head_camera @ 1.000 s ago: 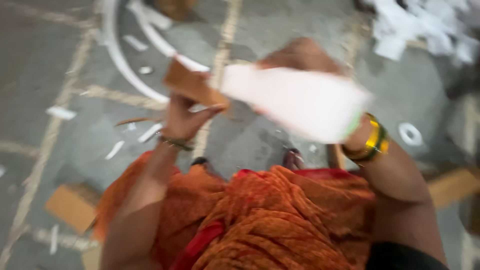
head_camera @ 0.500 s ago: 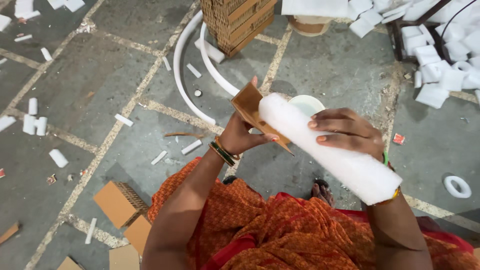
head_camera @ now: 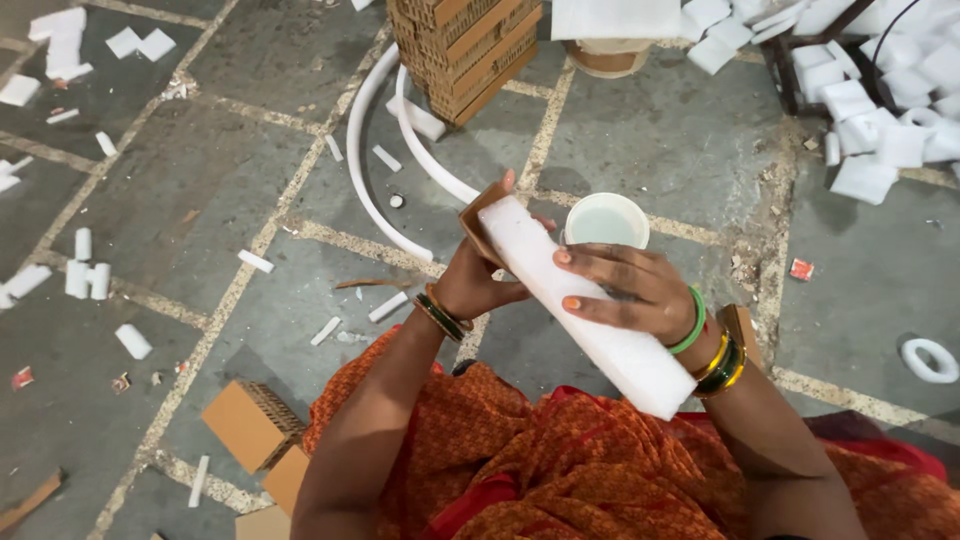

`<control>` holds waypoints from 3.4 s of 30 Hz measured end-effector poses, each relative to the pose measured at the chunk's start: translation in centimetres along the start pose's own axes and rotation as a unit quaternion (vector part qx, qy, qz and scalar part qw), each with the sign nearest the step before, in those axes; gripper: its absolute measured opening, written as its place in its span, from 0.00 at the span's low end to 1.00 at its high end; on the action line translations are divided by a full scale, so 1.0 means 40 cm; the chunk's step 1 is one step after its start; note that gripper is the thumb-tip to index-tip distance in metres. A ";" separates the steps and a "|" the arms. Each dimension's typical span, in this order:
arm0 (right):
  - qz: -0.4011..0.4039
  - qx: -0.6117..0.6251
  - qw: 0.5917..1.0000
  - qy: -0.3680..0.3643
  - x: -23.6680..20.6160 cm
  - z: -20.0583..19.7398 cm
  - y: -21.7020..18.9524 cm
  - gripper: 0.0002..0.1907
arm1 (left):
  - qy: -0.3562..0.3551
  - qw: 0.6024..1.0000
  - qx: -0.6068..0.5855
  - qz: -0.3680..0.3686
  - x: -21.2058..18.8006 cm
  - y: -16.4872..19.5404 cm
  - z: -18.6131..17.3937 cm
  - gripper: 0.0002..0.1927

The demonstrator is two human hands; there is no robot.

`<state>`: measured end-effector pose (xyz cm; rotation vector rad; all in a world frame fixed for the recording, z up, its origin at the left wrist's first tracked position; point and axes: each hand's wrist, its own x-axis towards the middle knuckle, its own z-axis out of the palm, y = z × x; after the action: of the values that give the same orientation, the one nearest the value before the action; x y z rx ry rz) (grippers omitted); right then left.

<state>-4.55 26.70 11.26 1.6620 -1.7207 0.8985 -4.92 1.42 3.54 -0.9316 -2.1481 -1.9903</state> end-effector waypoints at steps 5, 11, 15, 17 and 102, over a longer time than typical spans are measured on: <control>0.027 0.066 0.997 0.040 0.012 0.008 -0.011 0.22 | -0.017 0.999 0.033 0.018 -0.015 0.025 -0.007 0.69; 0.008 0.022 0.999 -0.048 0.026 -0.022 -0.011 0.21 | -0.023 1.000 0.020 -0.001 -0.031 0.056 -0.022 0.69; 0.031 0.015 0.992 -0.120 0.020 -0.044 -0.003 0.25 | -0.036 0.985 0.146 0.084 -0.022 0.076 -0.035 0.57; 0.038 0.014 0.988 -0.148 0.014 -0.043 0.002 0.27 | -0.036 0.978 0.176 0.105 -0.020 0.083 -0.042 0.53; 0.291 0.478 0.620 0.550 -0.134 0.045 0.075 0.31 | 0.194 0.944 0.251 0.086 0.092 0.080 -0.027 0.63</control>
<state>-7.13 28.51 5.70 0.4384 -0.7551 2.7292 -6.80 1.74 8.18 -0.5616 -2.0964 -1.3058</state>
